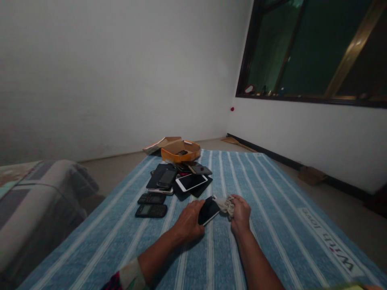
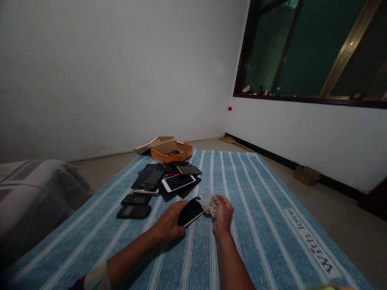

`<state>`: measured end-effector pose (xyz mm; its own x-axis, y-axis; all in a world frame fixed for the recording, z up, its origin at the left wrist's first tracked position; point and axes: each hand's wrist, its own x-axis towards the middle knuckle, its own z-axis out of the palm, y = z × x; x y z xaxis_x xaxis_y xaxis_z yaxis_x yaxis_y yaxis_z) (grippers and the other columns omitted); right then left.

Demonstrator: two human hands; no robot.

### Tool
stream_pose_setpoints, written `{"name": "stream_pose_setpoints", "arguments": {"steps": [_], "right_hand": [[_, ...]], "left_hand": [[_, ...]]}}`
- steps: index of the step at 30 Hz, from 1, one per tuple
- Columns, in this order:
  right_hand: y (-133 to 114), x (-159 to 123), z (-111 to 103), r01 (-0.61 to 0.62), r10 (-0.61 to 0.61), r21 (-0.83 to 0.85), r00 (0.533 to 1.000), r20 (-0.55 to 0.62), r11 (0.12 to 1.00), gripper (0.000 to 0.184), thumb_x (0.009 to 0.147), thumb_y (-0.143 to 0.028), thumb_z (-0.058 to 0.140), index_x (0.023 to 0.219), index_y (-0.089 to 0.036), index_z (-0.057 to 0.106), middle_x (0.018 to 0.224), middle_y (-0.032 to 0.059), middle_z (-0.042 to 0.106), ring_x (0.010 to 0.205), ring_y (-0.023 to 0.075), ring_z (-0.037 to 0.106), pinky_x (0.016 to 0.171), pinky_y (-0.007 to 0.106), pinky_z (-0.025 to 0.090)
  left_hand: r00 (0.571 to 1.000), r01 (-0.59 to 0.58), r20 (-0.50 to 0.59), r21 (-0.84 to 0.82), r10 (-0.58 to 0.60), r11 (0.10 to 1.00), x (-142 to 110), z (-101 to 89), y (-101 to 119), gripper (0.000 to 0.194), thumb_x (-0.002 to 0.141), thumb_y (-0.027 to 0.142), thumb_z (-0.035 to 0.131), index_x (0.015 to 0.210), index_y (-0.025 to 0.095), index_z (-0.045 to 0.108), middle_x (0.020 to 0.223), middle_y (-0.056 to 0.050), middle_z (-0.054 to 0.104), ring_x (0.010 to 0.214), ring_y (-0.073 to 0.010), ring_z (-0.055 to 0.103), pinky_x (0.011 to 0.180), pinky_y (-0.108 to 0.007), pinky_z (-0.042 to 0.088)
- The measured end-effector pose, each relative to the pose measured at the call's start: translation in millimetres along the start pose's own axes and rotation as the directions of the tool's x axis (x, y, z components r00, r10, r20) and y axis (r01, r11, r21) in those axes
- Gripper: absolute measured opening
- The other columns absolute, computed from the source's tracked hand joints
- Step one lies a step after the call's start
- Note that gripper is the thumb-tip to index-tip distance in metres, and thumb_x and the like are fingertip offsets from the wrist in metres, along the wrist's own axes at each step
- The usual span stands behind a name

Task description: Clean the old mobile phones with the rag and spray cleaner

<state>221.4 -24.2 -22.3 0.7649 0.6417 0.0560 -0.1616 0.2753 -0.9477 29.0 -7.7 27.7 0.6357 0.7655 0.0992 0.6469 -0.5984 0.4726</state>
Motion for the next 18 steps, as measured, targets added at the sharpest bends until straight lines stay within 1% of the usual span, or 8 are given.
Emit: {"name": "stream_pose_setpoints", "arguments": {"steps": [3,7,9,11,13,15,17,18], "right_hand": [[-3,-4,-16,-0.02,0.014,-0.07,0.997,-0.075,0.997,0.022,0.06,-0.033,0.063,0.074,-0.017,0.067,0.056,-0.001,0.064,0.048,0.0156,0.059,0.047,0.026,0.047],[-10,-19,-38,-0.005,-0.008,-0.18,0.997,-0.075,0.984,0.021,0.058,-0.029,0.063,0.073,-0.016,0.071,0.06,0.0008,0.067,0.054,0.0174,0.061,0.053,0.027,0.048],[-12,-29,-46,0.02,-0.032,-0.247,0.999,-0.044,0.969,0.019,0.058,-0.027,0.063,0.071,-0.016,0.072,0.063,0.0018,0.068,0.058,0.0189,0.063,0.058,0.029,0.049],[-13,-36,-52,0.07,-0.075,-0.344,0.997,0.001,0.936,0.019,0.061,-0.028,0.062,0.072,-0.017,0.073,0.067,0.0027,0.07,0.064,0.0209,0.064,0.065,0.032,0.05],[-13,-42,-57,0.125,-0.117,-0.443,0.992,0.046,0.888,0.022,0.066,-0.03,0.059,0.076,-0.017,0.074,0.072,0.0038,0.071,0.071,0.023,0.065,0.072,0.035,0.051],[-14,-47,-59,0.177,-0.155,-0.51,0.984,0.085,0.842,0.025,0.07,-0.032,0.057,0.081,-0.017,0.074,0.08,0.0053,0.072,0.078,0.024,0.066,0.078,0.038,0.051],[-16,-54,-58,0.265,-0.206,-0.568,0.964,0.168,0.779,0.028,0.074,-0.032,0.055,0.088,-0.017,0.074,0.089,0.0069,0.071,0.085,0.0238,0.066,0.084,0.038,0.051],[-17,-57,-57,0.327,-0.231,-0.596,0.945,0.233,0.734,0.029,0.075,-0.031,0.055,0.092,-0.017,0.073,0.094,0.0077,0.071,0.089,0.0235,0.065,0.086,0.037,0.051]], "left_hand": [[0.999,-0.052,0.0,-0.013,0.052,0.999,-8,6.8,-5,0.079,0.057,0.012,0.061,0.133,0.025,0.046,0.129,-0.007,0.059,0.121,-0.0281,0.053,0.107,-0.041,0.04],[0.994,-0.107,0.004,-0.031,0.107,0.994,-18,6.9,-10,0.076,0.059,0.012,0.059,0.133,0.024,0.047,0.131,-0.008,0.058,0.123,-0.0268,0.052,0.109,-0.04,0.039],[0.993,-0.118,0.017,-0.037,0.119,0.992,-23,5.5,-12,0.075,0.059,0.013,0.058,0.133,0.025,0.047,0.133,-0.007,0.057,0.123,-0.0266,0.053,0.109,-0.039,0.04],[0.991,-0.126,0.038,-0.035,0.127,0.991,-28,4.8,-16,0.075,0.061,0.014,0.059,0.134,0.026,0.047,0.136,-0.006,0.056,0.126,-0.027,0.051,0.111,-0.039,0.039],[0.991,-0.116,0.062,-0.029,0.117,0.993,-32,5.4,-20,0.077,0.063,0.017,0.06,0.138,0.024,0.044,0.145,-0.008,0.049,0.134,-0.0282,0.045,0.115,-0.039,0.035],[0.993,-0.089,0.073,-0.024,0.09,0.996,-34,7.0,-25,0.082,0.064,0.021,0.063,0.143,0.02,0.038,0.153,-0.012,0.038,0.141,-0.0298,0.035,0.119,-0.041,0.029],[0.995,-0.076,0.064,-0.03,0.078,0.997,-35,8.9,-29,0.085,0.065,0.024,0.065,0.144,0.018,0.035,0.156,-0.015,0.032,0.144,-0.0315,0.03,0.12,-0.044,0.026],[0.995,-0.083,0.052,-0.038,0.084,0.996,-34,9.6,-30,0.085,0.065,0.025,0.066,0.144,0.018,0.035,0.156,-0.015,0.033,0.144,-0.0321,0.03,0.12,-0.045,0.026]]}}
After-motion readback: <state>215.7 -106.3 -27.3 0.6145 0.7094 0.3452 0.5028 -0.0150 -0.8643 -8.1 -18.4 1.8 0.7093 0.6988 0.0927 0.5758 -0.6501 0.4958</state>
